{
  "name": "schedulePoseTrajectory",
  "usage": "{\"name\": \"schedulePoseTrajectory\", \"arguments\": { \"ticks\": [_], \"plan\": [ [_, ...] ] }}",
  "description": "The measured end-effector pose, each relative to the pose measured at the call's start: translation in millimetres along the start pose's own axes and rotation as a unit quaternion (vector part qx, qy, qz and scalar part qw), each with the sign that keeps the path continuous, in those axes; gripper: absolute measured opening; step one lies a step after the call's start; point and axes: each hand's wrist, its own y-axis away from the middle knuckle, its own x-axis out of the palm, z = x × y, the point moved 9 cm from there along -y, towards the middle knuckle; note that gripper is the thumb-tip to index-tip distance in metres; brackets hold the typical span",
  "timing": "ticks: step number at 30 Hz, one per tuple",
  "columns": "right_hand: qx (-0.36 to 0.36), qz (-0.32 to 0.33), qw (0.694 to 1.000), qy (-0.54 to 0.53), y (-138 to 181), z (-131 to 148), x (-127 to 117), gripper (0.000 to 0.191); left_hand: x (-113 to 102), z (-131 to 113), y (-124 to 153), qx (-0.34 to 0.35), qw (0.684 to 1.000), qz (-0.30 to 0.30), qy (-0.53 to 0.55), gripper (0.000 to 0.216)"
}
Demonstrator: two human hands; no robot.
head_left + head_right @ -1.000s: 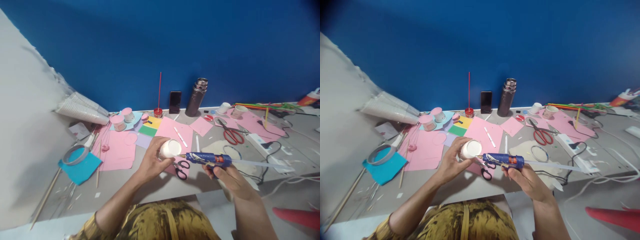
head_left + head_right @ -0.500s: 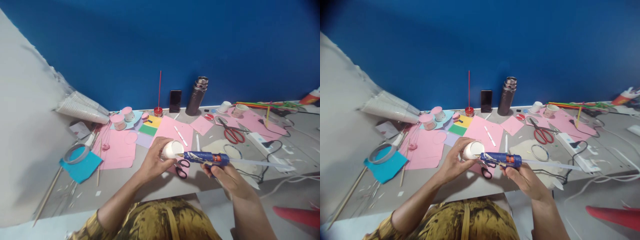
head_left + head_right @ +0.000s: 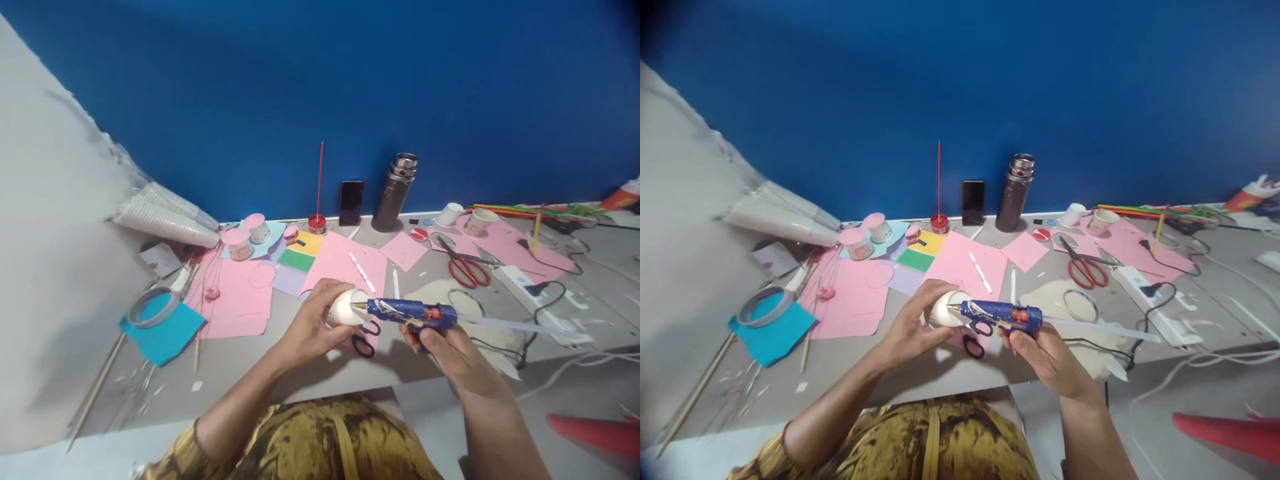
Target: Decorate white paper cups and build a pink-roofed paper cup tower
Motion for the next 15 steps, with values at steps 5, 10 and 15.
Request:
{"name": "schedulePoseTrajectory", "arguments": {
  "ticks": [5, 10, 15],
  "plan": [
    [-0.002, -0.010, 1.000, -0.003, -1.1, 1.7, -0.2, 0.044, 0.4, -1.3, 0.4, 0.011, 1.000, 0.003, 0.004, 0.055],
    [-0.006, -0.018, 1.000, 0.004, -2.1, 4.5, -0.4, 0.046, -0.1, -0.3, 0.7, 0.004, 1.000, 0.000, 0.003, 0.055],
    [-0.012, -0.033, 0.999, 0.003, -3.0, 4.0, -2.6, 0.050, 0.0, -0.5, 1.7, 0.010, 1.000, -0.004, 0.000, 0.056]
  ]
}}
